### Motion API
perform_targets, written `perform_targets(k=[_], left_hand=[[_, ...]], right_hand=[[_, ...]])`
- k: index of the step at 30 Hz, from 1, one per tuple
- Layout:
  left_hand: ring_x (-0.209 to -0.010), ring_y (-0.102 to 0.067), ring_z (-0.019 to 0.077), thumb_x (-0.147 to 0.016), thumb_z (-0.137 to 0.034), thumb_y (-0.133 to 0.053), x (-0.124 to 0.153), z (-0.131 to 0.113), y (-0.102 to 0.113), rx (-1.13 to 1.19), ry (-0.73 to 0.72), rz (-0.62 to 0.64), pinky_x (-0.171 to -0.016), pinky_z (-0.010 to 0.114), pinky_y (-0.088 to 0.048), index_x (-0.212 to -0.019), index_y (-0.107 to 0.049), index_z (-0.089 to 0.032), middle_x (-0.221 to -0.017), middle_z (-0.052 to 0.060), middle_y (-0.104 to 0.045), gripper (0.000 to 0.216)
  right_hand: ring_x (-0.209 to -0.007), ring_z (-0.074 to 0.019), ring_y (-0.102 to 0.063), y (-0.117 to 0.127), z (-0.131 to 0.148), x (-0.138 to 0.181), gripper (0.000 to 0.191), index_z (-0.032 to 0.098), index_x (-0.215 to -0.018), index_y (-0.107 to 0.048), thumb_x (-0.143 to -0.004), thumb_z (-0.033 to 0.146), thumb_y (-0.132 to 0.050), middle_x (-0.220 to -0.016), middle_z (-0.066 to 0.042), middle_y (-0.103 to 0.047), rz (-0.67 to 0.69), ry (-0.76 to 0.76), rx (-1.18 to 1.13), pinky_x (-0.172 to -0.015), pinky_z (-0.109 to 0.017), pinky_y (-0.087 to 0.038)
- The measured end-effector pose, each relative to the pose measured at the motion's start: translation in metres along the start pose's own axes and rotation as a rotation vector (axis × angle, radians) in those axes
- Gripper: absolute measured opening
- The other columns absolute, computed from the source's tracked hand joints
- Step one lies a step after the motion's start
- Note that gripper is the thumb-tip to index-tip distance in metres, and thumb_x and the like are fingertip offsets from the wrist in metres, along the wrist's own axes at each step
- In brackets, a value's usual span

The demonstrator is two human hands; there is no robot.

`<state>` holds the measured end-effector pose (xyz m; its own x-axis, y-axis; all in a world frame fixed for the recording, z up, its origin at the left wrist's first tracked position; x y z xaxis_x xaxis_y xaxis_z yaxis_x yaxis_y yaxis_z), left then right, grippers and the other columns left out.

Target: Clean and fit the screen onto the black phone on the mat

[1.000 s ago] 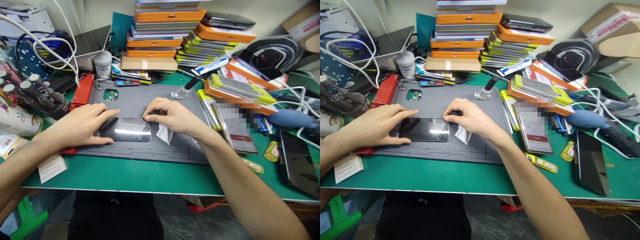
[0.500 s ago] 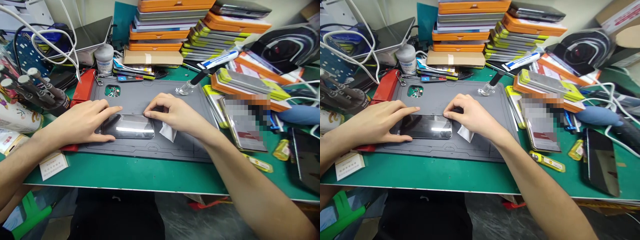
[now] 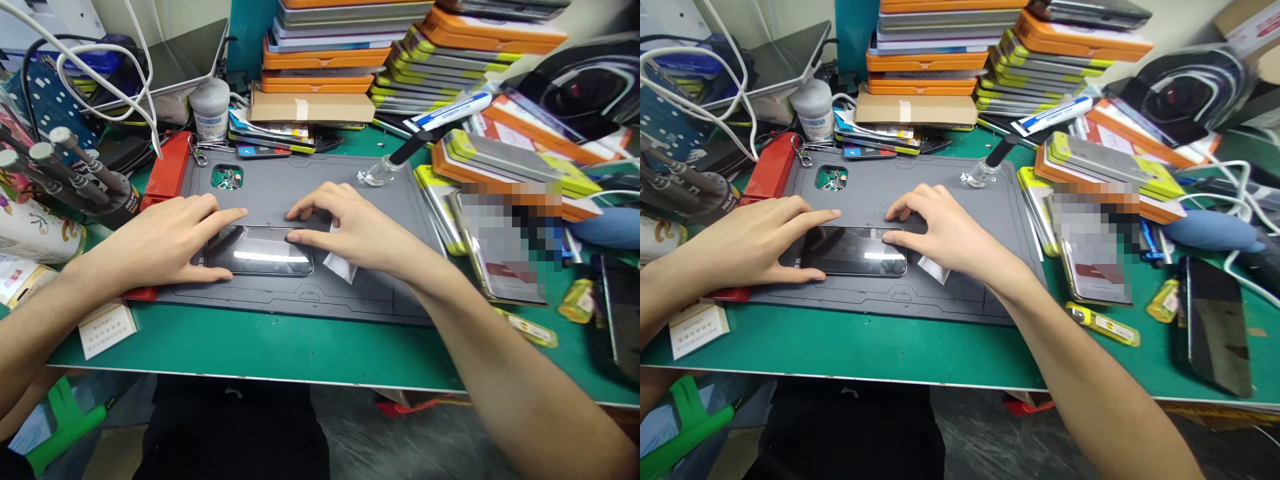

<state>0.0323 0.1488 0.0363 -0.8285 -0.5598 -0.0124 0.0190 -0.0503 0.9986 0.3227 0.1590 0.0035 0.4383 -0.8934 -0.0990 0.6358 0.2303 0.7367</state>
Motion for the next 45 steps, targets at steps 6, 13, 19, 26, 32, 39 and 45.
perform_targets(k=[6, 13, 19, 26, 32, 39, 45], left_hand=[[-0.106, -0.074, 0.0332, -0.108, -0.072, -0.067, 0.0, 0.001, 0.0, 0.022, 0.008, -0.004, -0.092, 0.042, -0.059, -0.172, -0.054, -0.02, -0.128, 0.016, -0.072, 0.083], [-0.105, -0.075, 0.0343, -0.11, -0.071, -0.064, 0.001, 0.0, 0.001, -0.009, -0.004, -0.002, -0.088, 0.043, -0.06, -0.172, -0.052, -0.018, -0.128, 0.017, -0.072, 0.083], [-0.109, -0.075, 0.0347, -0.11, -0.075, -0.06, 0.001, 0.001, 0.0, -0.027, 0.002, 0.012, -0.094, 0.044, -0.061, -0.168, -0.059, -0.015, -0.131, 0.019, -0.072, 0.084], [-0.111, -0.075, 0.0338, -0.11, -0.078, -0.057, 0.0, 0.003, -0.002, 0.003, 0.029, 0.032, -0.095, 0.044, -0.061, -0.159, -0.069, -0.017, -0.132, 0.019, -0.072, 0.08], [-0.111, -0.075, 0.0346, -0.11, -0.076, -0.058, 0.0, 0.002, -0.002, -0.008, 0.013, 0.02, -0.094, 0.044, -0.061, -0.16, -0.069, -0.015, -0.134, 0.019, -0.072, 0.079], [-0.112, -0.075, 0.0345, -0.11, -0.074, -0.059, 0.0, 0.001, -0.001, -0.033, 0.014, 0.043, -0.095, 0.044, -0.06, -0.162, -0.068, -0.016, -0.135, 0.019, -0.072, 0.079], [-0.114, -0.074, 0.0344, -0.11, -0.074, -0.061, -0.001, 0.0, -0.001, -0.03, 0.013, 0.04, -0.099, 0.044, -0.06, -0.161, -0.068, -0.016, -0.137, 0.019, -0.072, 0.078]], right_hand=[[-0.123, -0.0396, -0.065, -0.004, 0.005, 0.007, 0.043, 0.027, -0.119, -0.081, -0.1, 0.065, -0.078, -0.122, -0.012, -0.076, -0.031, 0.003, 0.098, -0.111, -0.06, -0.052], [-0.127, -0.0403, -0.063, -0.005, 0.009, 0.011, 0.045, 0.027, -0.125, -0.08, -0.099, 0.064, -0.08, -0.127, -0.013, -0.073, -0.01, 0.016, 0.154, -0.112, -0.06, -0.054], [-0.124, -0.0408, -0.064, -0.005, 0.011, 0.01, 0.038, 0.029, -0.109, -0.081, -0.098, 0.065, -0.082, -0.124, -0.012, -0.075, -0.033, -0.008, 0.145, -0.109, -0.061, -0.055], [-0.116, -0.0366, -0.062, -0.007, 0.011, 0.005, 0.019, 0.029, -0.098, -0.083, -0.099, 0.048, -0.086, -0.107, -0.009, -0.075, -0.101, -0.092, 0.05, -0.102, -0.055, -0.055], [-0.113, -0.0343, -0.062, -0.008, 0.011, 0.002, 0.013, 0.03, -0.09, -0.083, -0.1, 0.037, -0.083, -0.103, -0.007, -0.076, -0.146, -0.124, 0.027, -0.102, -0.053, -0.05], [-0.111, -0.0335, -0.063, -0.012, 0.012, 0.001, 0.017, 0.029, -0.086, -0.08, -0.1, 0.037, -0.082, -0.101, -0.007, -0.078, -0.198, -0.142, 0.003, -0.102, -0.051, -0.047], [-0.109, -0.0329, -0.06, -0.017, 0.013, 0.002, 0.02, 0.028, -0.083, -0.076, -0.099, 0.038, -0.084, -0.099, -0.007, -0.077, -0.244, -0.116, 0.022, -0.1, -0.05, -0.048]])
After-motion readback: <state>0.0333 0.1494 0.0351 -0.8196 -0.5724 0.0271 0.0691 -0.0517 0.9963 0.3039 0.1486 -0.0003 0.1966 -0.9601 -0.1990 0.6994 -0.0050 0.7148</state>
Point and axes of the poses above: each hand's wrist, its own x-axis away from the middle knuckle, its own y-axis out of the back of the hand, z = x × y, the point moved 4 cm from there along -x, towards the middle knuckle
